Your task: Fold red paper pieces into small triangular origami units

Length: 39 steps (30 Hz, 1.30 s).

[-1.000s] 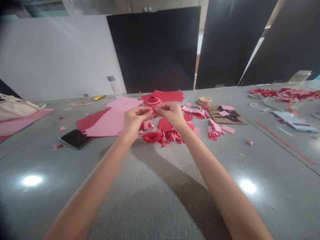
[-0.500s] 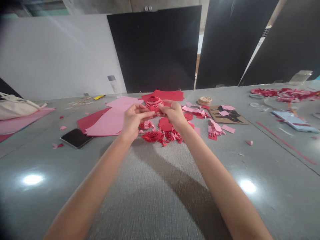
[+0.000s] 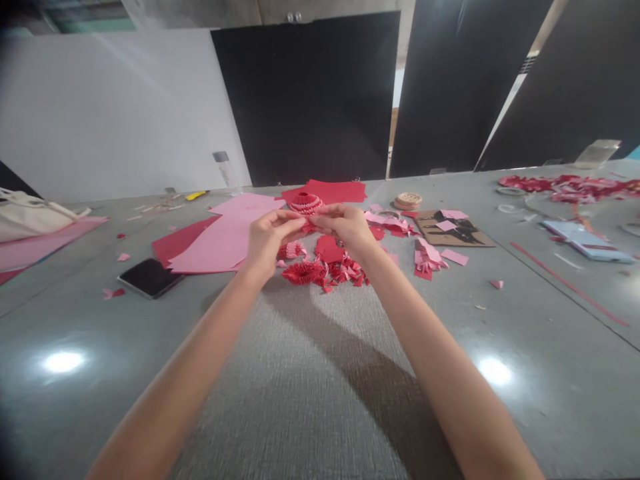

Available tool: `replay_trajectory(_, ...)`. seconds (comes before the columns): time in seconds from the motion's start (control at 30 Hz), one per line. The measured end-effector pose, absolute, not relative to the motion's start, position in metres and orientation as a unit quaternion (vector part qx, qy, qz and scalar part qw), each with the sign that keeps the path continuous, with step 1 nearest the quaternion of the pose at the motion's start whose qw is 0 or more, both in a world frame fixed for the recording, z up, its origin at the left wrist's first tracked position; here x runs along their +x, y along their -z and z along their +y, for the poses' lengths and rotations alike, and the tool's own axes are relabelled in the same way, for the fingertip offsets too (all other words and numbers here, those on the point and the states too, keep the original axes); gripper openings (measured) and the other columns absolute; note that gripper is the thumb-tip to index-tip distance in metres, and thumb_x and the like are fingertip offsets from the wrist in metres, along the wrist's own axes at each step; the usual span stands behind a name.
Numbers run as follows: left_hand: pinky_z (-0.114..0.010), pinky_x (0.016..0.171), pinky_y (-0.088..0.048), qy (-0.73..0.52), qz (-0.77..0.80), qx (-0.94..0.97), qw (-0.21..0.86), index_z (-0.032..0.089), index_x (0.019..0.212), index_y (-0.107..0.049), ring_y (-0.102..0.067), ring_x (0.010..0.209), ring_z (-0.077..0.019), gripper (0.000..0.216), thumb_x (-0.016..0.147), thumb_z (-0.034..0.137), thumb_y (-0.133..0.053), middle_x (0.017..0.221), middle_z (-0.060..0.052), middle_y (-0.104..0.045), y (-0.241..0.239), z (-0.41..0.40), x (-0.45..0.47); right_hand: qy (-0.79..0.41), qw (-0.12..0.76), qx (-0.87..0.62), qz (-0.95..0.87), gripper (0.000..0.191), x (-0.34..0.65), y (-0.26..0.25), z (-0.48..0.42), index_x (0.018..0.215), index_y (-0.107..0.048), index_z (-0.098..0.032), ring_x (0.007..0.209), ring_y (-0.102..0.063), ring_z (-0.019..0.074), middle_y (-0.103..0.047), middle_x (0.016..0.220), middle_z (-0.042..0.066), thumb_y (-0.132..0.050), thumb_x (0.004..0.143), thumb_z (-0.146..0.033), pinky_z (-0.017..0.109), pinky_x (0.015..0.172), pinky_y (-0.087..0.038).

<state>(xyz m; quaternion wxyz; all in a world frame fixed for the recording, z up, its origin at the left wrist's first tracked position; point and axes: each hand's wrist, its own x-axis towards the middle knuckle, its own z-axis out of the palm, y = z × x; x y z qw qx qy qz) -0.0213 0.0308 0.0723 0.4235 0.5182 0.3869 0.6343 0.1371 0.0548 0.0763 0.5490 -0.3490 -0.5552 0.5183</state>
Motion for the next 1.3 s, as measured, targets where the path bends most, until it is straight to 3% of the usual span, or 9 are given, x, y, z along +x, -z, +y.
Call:
replay_trajectory(0.13,-0.036,0.088,-0.055,-0.624,0.386,0.536,0.417,0.018,0.073,-0.069,-0.069,0.08,-0.017,0.011,0.065,0.018,-0.076,0.078,-0.003,-0.072,-0.072,0.029,-0.024,-0.548,0.534,-0.348,-0.542,0.015,0.138,-0.082,0.053,0.075,-0.07,-0.018,0.071,-0.066,0.0127,-0.069,0.082,0.004,-0.081,0.068,-0.026,0.031,0.083,-0.056)
replay_trajectory(0.37,-0.037,0.088,-0.054,-0.6,0.381,0.56,0.426,0.019,0.076,-0.071,-0.069,0.084,-0.0188,0.012,0.065,0.019,-0.076,0.083,-0.005,-0.073,-0.071,0.031,-0.029,-0.509,0.501,-0.351,-0.605,0.022,0.141,-0.08,0.051,0.08,-0.075,-0.018,0.067,-0.062,0.0125,-0.07,0.076,0.003,-0.083,0.064,-0.03,0.03,0.072,-0.054)
replay_trajectory(0.6,-0.034,0.077,-0.056,-0.574,0.401,0.602,0.383,0.018,0.077,-0.07,-0.068,0.08,-0.0195,0.027,0.053,0.016,-0.082,0.089,-0.006,-0.073,-0.069,0.037,-0.032,-0.5,0.53,-0.354,-0.586,0.017,0.138,-0.08,0.05,0.076,-0.074,-0.018,0.071,-0.064,0.0138,-0.07,0.077,0.004,-0.083,0.063,-0.025,0.032,0.074,-0.053)
replay_trajectory(0.87,-0.034,0.077,-0.057,-0.577,0.39,0.632,0.34,0.018,0.075,-0.071,-0.07,0.081,-0.0211,0.023,0.056,0.021,-0.083,0.082,-0.005,-0.073,-0.067,0.04,-0.032,-0.508,0.52,-0.361,-0.584,0.02,0.139,-0.079,0.051,0.08,-0.073,-0.017,0.071,-0.064,0.0122,-0.07,0.076,0.003,-0.082,0.065,-0.026,0.027,0.07,-0.053)
replay_trajectory(1.07,-0.036,0.081,-0.057,-0.578,0.393,0.632,0.335,0.019,0.075,-0.071,-0.071,0.083,-0.0218,0.023,0.056,0.023,-0.084,0.083,-0.006,-0.074,-0.064,0.043,-0.032,-0.505,0.517,-0.365,-0.586,0.019,0.137,-0.079,0.05,0.078,-0.073,-0.017,0.07,-0.064,0.0137,-0.069,0.072,0.003,-0.083,0.064,-0.026,0.03,0.069,-0.053)
replay_trajectory(1.3,-0.032,0.071,-0.055,-0.565,0.412,0.647,0.304,0.018,0.075,-0.07,-0.069,0.078,-0.0203,0.023,0.056,0.022,-0.083,0.083,-0.006,-0.074,-0.062,0.045,-0.034,-0.477,0.504,-0.352,-0.628,0.02,0.138,-0.075,0.054,0.08,-0.075,-0.017,0.072,-0.066,0.0147,-0.072,0.077,0.004,-0.083,0.063,-0.026,0.03,0.071,-0.055)
